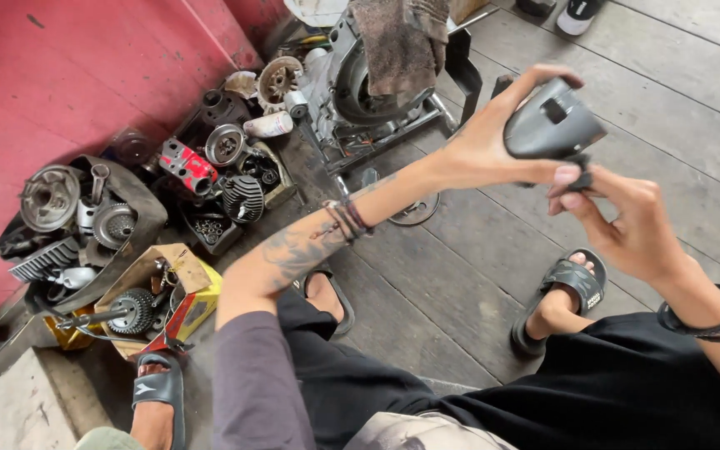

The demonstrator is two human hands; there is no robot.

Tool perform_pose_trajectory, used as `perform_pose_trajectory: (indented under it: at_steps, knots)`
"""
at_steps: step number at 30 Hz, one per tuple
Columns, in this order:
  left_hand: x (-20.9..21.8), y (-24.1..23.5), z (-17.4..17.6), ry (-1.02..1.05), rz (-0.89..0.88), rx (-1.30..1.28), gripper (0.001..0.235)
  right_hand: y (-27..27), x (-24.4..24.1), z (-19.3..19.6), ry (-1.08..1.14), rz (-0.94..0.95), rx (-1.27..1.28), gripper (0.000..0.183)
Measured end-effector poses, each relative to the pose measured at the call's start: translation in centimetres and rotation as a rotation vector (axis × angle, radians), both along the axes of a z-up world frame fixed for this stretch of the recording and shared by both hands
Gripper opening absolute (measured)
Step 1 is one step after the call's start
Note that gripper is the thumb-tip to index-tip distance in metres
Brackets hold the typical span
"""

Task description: Cleaning a motorcycle piston using a wire brush to remove dirt and carbon buildup.

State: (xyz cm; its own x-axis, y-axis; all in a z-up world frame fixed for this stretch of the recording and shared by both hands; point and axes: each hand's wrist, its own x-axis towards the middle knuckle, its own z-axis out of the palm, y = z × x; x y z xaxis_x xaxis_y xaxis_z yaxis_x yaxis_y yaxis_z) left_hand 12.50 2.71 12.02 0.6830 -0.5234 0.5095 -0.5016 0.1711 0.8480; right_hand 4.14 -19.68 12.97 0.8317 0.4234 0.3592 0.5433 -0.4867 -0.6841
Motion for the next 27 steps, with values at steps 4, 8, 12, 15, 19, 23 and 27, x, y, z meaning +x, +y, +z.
perform_pose_trajectory:
  at_steps: [4,8,12,15,19,23,27]
  knots:
    - [-3.5,3.7,-2.0,0.142,0.124,0.123,0.095,1.0,0.7,-2.3,0.119,0.164,-0.21,0.015]
    - [-5.8,5.1,-4.6,0.195,0.282,0.098,0.08,2.3,1.2,-3.6,0.417,0.23,-0.349,0.028]
    - [-5.4,5.3,-6.4,0.446,0.306,-0.104,0.077,1.7,2.1,-3.5,0.117,0.016,-0.209,0.017]
    - [-4.7,5.4,-7.8,0.747,0.188,-0.184,0.068,0.8,1.7,-2.9,-0.02,-0.119,-0.173,0.01]
    - [-4.3,5.1,-8.5,0.975,0.099,-0.249,0.077,2.4,0.1,-2.3,0.007,-0.036,-0.209,0.01]
    - [-4.5,5.7,-7.2,0.747,0.168,-0.084,0.071,3.4,0.6,-2.5,0.014,0.033,-0.221,0.009]
    - [-4.0,6.4,-7.6,0.81,0.119,-0.287,0.075,1.4,1.1,-2.6,-0.169,-0.072,-0.169,0.014]
